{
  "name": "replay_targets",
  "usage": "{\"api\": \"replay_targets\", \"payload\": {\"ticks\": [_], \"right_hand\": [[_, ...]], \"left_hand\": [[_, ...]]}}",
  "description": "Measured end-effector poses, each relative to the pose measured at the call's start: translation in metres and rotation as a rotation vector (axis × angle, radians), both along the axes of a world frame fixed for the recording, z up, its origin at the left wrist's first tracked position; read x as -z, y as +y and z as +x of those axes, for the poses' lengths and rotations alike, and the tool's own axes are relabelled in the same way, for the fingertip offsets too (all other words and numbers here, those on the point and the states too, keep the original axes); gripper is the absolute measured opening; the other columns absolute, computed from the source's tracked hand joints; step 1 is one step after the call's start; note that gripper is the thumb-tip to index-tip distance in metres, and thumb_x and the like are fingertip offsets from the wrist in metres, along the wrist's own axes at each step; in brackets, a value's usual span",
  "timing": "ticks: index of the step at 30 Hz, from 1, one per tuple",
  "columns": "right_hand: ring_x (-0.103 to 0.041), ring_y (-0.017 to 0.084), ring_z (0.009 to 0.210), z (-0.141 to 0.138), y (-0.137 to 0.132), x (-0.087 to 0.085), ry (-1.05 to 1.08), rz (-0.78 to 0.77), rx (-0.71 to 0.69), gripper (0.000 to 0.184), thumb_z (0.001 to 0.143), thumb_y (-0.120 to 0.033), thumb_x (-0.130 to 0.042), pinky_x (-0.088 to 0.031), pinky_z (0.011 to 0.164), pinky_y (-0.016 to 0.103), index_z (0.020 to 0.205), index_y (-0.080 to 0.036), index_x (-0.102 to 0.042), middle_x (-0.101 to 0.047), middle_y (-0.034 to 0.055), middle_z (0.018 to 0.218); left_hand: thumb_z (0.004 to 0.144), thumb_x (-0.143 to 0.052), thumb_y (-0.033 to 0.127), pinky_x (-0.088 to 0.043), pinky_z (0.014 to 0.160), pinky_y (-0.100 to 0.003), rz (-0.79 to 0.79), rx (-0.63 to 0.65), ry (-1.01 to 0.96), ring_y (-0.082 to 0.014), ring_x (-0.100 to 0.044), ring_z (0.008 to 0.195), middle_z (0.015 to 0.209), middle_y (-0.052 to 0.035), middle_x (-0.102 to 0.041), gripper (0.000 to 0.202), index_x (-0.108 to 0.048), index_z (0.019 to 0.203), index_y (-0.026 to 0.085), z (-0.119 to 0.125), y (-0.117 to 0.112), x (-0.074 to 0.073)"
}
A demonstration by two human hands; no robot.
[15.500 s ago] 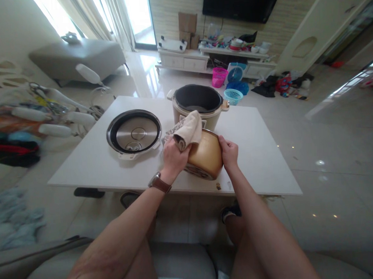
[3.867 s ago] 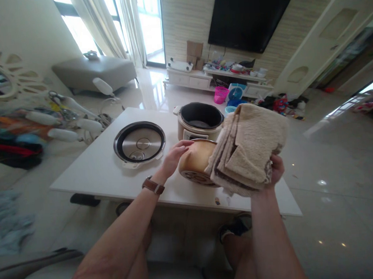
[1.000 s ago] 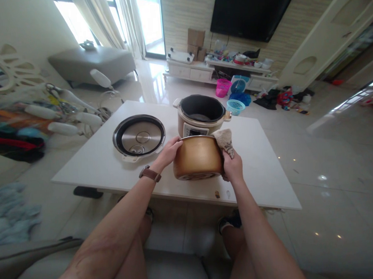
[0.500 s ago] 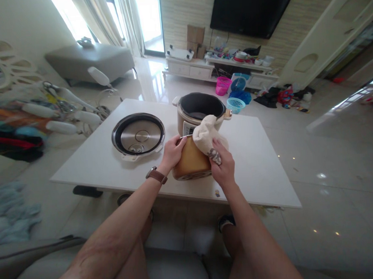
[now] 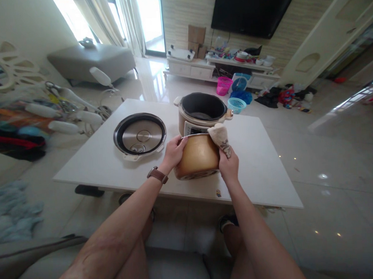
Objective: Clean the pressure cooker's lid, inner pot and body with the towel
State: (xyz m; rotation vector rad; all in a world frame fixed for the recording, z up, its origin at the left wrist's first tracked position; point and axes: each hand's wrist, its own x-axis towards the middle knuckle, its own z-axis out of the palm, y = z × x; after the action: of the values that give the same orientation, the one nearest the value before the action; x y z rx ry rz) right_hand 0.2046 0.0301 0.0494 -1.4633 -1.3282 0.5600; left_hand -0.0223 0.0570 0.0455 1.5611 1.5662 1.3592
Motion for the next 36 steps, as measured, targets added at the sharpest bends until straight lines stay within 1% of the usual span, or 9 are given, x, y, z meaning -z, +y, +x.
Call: {"api": "replay_targets", "payload": {"ticks": [3, 7, 14, 18, 21, 24, 30, 33, 36], "right_hand": [[-0.072, 0.03, 0.095, 0.005, 0.007, 0.006, 0.093, -0.094, 0.082, 0.044, 0.089, -0.055, -0.058, -0.053, 0.089, 0.041, 0.102, -0.018, -0.079, -0.082, 0.0102, 0.1], [-0.07, 0.029, 0.095, 0.011, 0.014, 0.01, 0.162, -0.132, 0.12, 0.047, 0.085, -0.057, -0.059, -0.05, 0.086, 0.038, 0.1, -0.017, -0.078, -0.082, 0.0105, 0.101], [-0.068, 0.029, 0.088, 0.019, 0.012, -0.004, 0.03, -0.065, 0.13, 0.041, 0.088, -0.054, -0.058, -0.047, 0.082, 0.038, 0.094, -0.018, -0.077, -0.081, 0.0112, 0.093], [-0.068, 0.029, 0.088, 0.02, 0.009, -0.009, -0.02, -0.054, 0.123, 0.038, 0.089, -0.052, -0.058, -0.048, 0.083, 0.038, 0.094, -0.02, -0.077, -0.081, 0.0106, 0.092], [-0.07, 0.03, 0.091, 0.016, 0.006, -0.012, -0.038, -0.042, 0.077, 0.037, 0.091, -0.051, -0.057, -0.05, 0.086, 0.039, 0.099, -0.02, -0.078, -0.081, 0.0101, 0.094], [-0.072, 0.031, 0.096, 0.011, 0.003, -0.013, -0.077, -0.017, 0.016, 0.038, 0.092, -0.048, -0.057, -0.054, 0.093, 0.043, 0.107, -0.021, -0.079, -0.082, 0.0099, 0.1], [-0.072, 0.032, 0.124, 0.009, 0.0, -0.009, -0.14, 0.101, -0.092, 0.044, 0.094, -0.04, -0.06, -0.054, 0.111, 0.047, 0.131, -0.022, -0.075, -0.079, 0.0108, 0.131], [-0.064, 0.031, 0.141, 0.009, -0.003, -0.012, -0.299, 0.245, -0.213, 0.048, 0.094, -0.033, -0.06, -0.049, 0.12, 0.049, 0.139, -0.024, -0.071, -0.07, 0.0096, 0.149], [-0.056, 0.031, 0.15, 0.006, -0.01, -0.021, -0.519, 0.339, -0.391, 0.052, 0.092, -0.029, -0.06, -0.045, 0.123, 0.052, 0.144, -0.029, -0.069, -0.064, 0.0065, 0.156]], "left_hand": [[0.101, -0.056, 0.046, -0.028, 0.066, -0.033, 0.011, 0.005, -0.025, -0.0153, -0.04, 0.067, 0.065, 0.0036, -0.043, 0.044, -0.04, 0.066, 0.023, -0.002, 0.002, 0.003], [0.101, -0.055, 0.047, -0.028, 0.066, -0.033, 0.017, 0.007, -0.071, -0.0152, -0.039, 0.067, 0.065, 0.0037, -0.041, 0.045, -0.039, 0.067, 0.023, -0.003, 0.002, 0.009], [0.104, -0.05, 0.047, -0.032, 0.065, -0.032, -0.038, 0.04, -0.148, -0.0158, -0.039, 0.069, 0.068, 0.0033, -0.041, 0.043, -0.039, 0.07, 0.023, 0.008, 0.001, 0.019], [0.102, -0.051, 0.04, -0.036, 0.072, -0.032, -0.048, 0.062, -0.056, -0.0178, -0.046, 0.076, 0.073, 0.0008, -0.048, 0.039, -0.041, 0.068, 0.023, 0.008, 0.003, 0.013], [0.099, -0.056, 0.04, -0.037, 0.078, -0.033, 0.005, 0.038, 0.061, -0.0195, -0.05, 0.082, 0.08, -0.0012, -0.054, 0.035, -0.047, 0.07, 0.022, 0.007, 0.001, 0.002], [0.1, -0.054, 0.047, -0.034, 0.073, -0.033, 0.008, 0.059, 0.084, -0.0193, -0.049, 0.078, 0.076, -0.0004, -0.055, 0.036, -0.048, 0.074, 0.023, 0.007, -0.002, -0.005], [0.102, -0.048, 0.055, -0.029, 0.065, -0.033, -0.016, 0.027, 0.055, -0.0162, -0.043, 0.066, 0.063, 0.0018, -0.046, 0.049, -0.04, 0.066, 0.023, 0.006, -0.001, -0.004], [0.103, -0.048, 0.054, -0.031, 0.065, -0.032, -0.019, 0.03, 0.054, -0.0161, -0.045, 0.067, 0.064, 0.0015, -0.049, 0.049, -0.044, 0.066, 0.022, 0.004, -0.001, -0.004], [0.101, -0.051, 0.051, -0.034, 0.067, -0.031, -0.03, 0.04, 0.055, -0.017, -0.047, 0.07, 0.065, 0.0006, -0.053, 0.046, -0.046, 0.065, 0.022, 0.003, -0.001, -0.006]]}}
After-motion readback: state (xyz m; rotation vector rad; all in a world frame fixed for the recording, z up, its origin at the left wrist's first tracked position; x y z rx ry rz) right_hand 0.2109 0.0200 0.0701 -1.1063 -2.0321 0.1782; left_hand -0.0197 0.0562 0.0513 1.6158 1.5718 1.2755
